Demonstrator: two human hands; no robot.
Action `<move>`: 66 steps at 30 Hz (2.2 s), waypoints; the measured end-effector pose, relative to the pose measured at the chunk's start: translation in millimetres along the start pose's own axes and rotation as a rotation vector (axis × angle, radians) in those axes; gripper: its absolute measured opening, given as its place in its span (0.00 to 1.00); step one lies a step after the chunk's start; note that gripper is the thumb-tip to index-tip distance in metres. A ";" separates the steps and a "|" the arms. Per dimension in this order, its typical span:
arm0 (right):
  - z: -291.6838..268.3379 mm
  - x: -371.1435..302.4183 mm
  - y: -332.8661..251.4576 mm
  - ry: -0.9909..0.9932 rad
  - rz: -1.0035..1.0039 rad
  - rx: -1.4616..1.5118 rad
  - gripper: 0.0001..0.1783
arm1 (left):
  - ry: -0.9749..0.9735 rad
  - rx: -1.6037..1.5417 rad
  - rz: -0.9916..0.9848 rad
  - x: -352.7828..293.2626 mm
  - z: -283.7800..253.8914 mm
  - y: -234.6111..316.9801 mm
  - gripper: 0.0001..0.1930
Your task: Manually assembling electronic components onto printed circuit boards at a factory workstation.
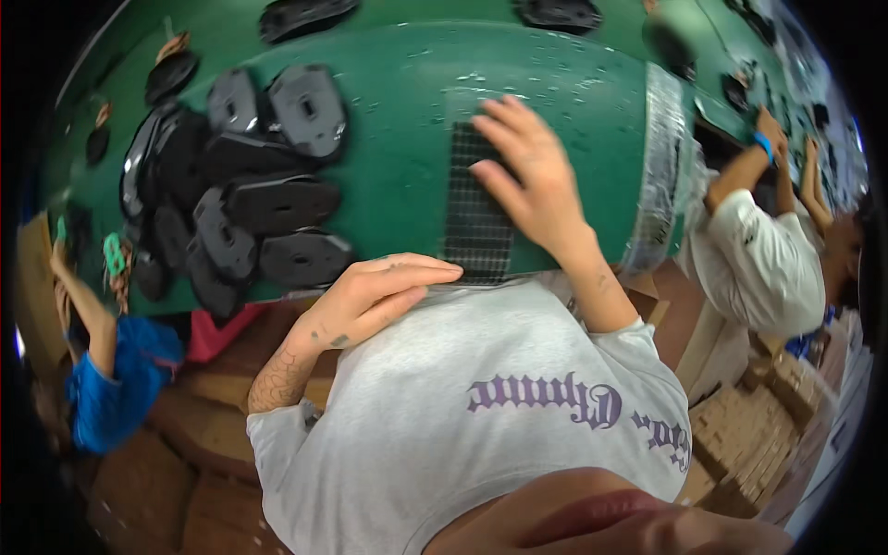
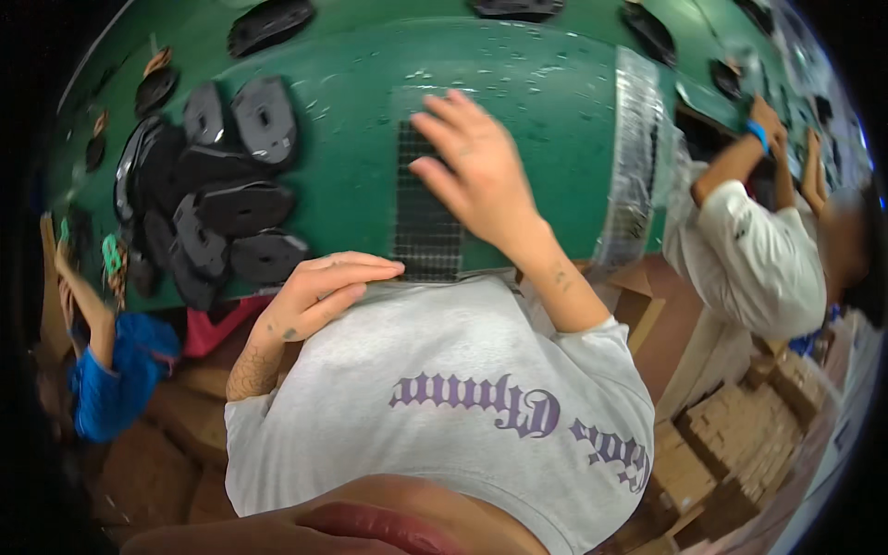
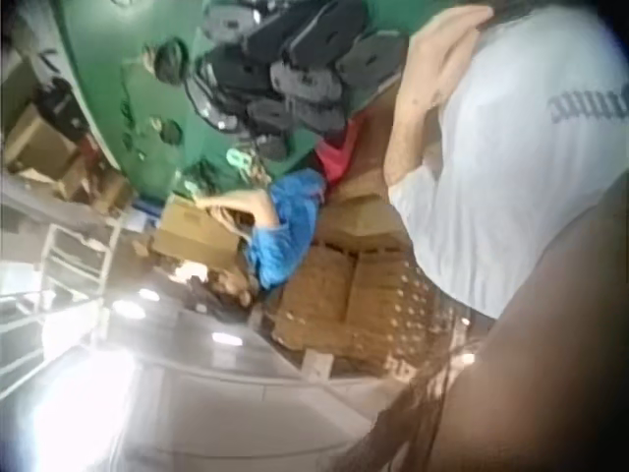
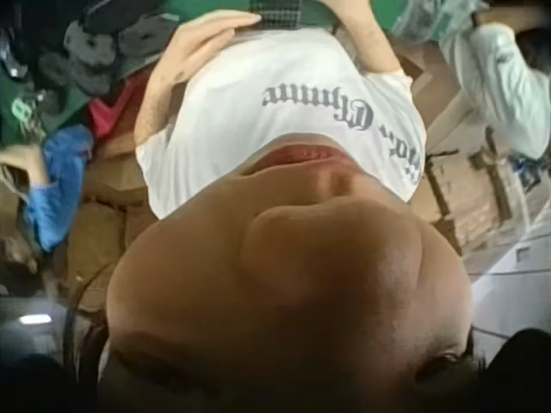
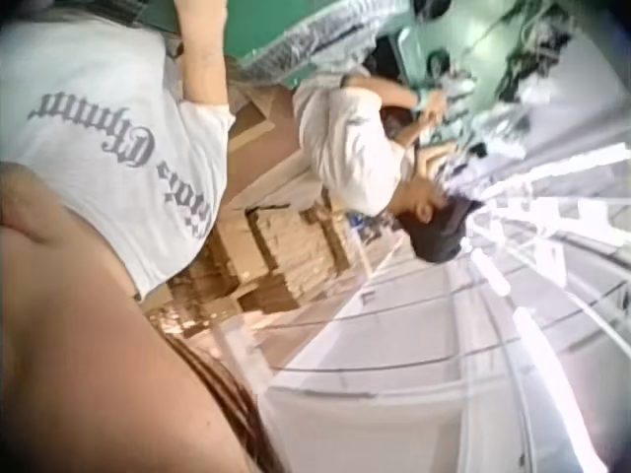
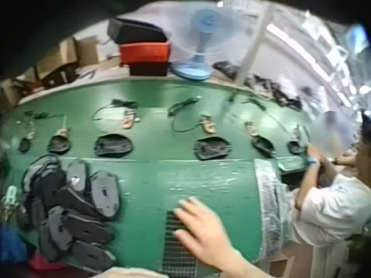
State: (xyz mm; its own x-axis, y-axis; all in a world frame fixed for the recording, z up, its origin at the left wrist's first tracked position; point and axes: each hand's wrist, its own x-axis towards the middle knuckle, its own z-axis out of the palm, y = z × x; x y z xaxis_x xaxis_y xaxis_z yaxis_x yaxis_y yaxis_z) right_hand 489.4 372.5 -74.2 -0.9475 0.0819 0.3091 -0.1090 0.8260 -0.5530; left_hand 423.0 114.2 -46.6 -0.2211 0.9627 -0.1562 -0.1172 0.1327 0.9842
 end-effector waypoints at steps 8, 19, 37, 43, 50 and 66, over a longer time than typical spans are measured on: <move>15.3 24.1 7.5 0.137 0.212 0.178 0.13 | 0.472 0.940 0.393 76.4 14.8 -21.3 0.22; 19.8 39.5 9.7 0.065 0.234 0.240 0.13 | 0.467 0.958 0.203 84.2 21.9 -41.5 0.27; 28.4 37.6 12.0 0.126 0.228 0.293 0.10 | 0.436 0.954 0.190 86.4 20.1 -41.4 0.29; 34.1 37.2 12.9 0.155 0.147 0.222 0.11 | 0.430 0.932 0.190 83.9 16.8 -40.3 0.30; 30.5 37.5 10.5 0.143 0.072 0.156 0.11 | 0.361 0.239 0.080 59.7 1.4 -0.6 0.22; 35.4 31.5 9.9 0.205 -0.041 0.102 0.11 | 0.783 1.308 -0.394 26.6 -354.2 45.1 0.19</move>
State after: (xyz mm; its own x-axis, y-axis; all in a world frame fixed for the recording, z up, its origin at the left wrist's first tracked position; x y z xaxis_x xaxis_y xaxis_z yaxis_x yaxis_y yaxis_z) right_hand 447.8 363.5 -97.3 -0.8619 0.1692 0.4780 -0.1861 0.7713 -0.6087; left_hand 69.0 62.3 -36.0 -0.8550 0.5186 -0.0047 0.5078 0.8390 0.1953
